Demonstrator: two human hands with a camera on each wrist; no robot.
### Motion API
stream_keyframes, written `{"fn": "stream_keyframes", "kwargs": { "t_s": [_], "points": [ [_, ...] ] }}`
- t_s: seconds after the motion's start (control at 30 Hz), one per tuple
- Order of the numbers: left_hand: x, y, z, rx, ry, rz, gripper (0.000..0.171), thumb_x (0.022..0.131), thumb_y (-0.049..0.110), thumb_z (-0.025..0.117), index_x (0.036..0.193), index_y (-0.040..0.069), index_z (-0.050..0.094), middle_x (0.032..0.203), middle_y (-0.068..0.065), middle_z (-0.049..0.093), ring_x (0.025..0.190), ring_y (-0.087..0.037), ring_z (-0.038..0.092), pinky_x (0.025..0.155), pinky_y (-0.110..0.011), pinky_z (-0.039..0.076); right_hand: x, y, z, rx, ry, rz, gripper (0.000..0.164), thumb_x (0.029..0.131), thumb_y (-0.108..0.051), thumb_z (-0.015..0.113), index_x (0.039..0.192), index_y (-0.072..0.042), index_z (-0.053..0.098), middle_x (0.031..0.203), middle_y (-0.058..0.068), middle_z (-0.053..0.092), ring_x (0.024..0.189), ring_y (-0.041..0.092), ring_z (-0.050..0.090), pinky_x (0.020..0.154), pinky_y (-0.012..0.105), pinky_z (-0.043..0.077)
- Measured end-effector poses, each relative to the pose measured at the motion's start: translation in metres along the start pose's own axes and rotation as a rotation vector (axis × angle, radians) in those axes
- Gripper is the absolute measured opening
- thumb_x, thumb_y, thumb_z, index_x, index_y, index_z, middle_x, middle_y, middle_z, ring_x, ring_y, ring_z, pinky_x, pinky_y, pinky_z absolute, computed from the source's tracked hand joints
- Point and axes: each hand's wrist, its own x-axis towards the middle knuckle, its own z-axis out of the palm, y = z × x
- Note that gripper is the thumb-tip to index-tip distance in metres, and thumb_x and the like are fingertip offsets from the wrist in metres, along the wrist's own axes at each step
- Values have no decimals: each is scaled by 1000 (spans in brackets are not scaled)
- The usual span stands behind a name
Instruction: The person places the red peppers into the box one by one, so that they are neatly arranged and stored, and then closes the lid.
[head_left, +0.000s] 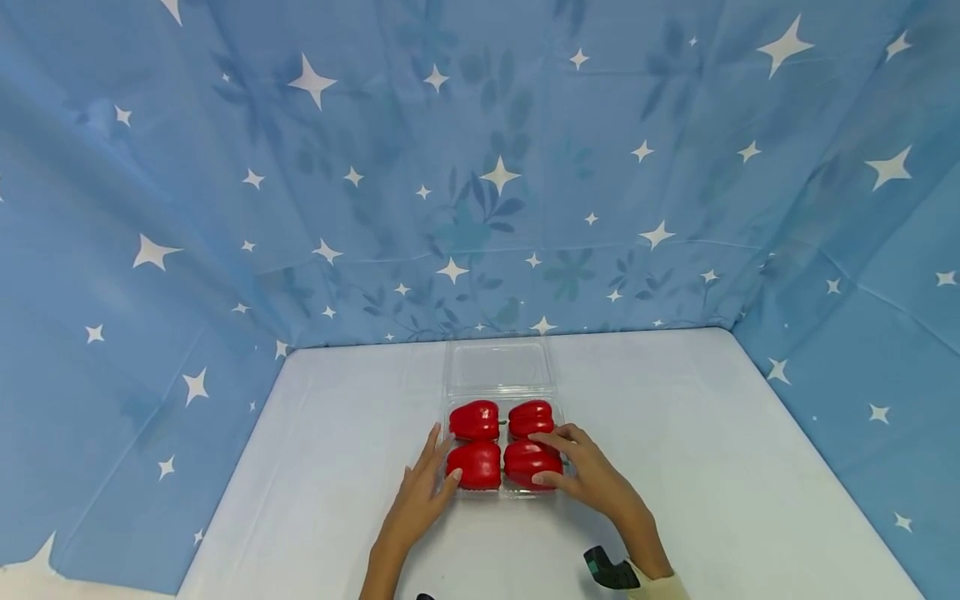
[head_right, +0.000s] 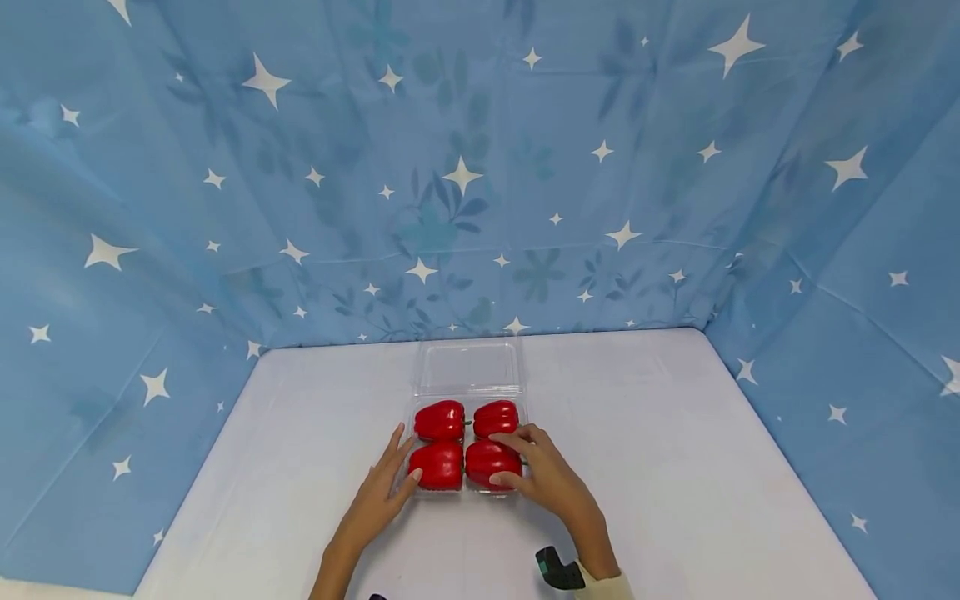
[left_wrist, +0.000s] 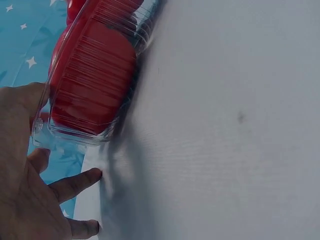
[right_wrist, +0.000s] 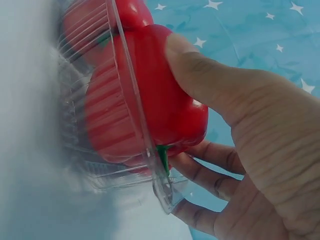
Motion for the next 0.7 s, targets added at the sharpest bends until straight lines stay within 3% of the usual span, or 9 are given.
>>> {"fn": "stream_keyframes", "kwargs": {
  "t_s": [0.13, 0.4, 0.7],
  "points": [
    [1, 1, 0, -7, -24, -1, 53, 95, 53, 52, 144, 32, 49, 164, -4, 18, 139, -38, 42, 101, -83, 17, -1, -1, 2, -19, -4, 20, 65, 74, -40, 84, 132, -24, 60, 119, 6, 54, 113, 22, 53, 81, 40, 60],
    [7, 14, 8, 8, 1, -83, 74, 76, 68, 67, 139, 30, 55, 164, -8, 20, 141, -41, 38, 98, -85, 18, -3, -3, 4, -52, 33, 4, 62, 75, -39, 83, 131, -22, 62, 119, 6, 55, 113, 21, 53, 84, 40, 60],
    [10, 16, 7, 22, 13, -90, 73, 74, 67, 69, 134, 27, 59, 162, -10, 23, 139, -43, 40, 94, -85, 22, -3, -2, 1, -117, 56, -49, 59, 77, -39, 82, 130, -21, 64, 116, 5, 58, 108, 20, 55, 80, 37, 60]
  ]
}}
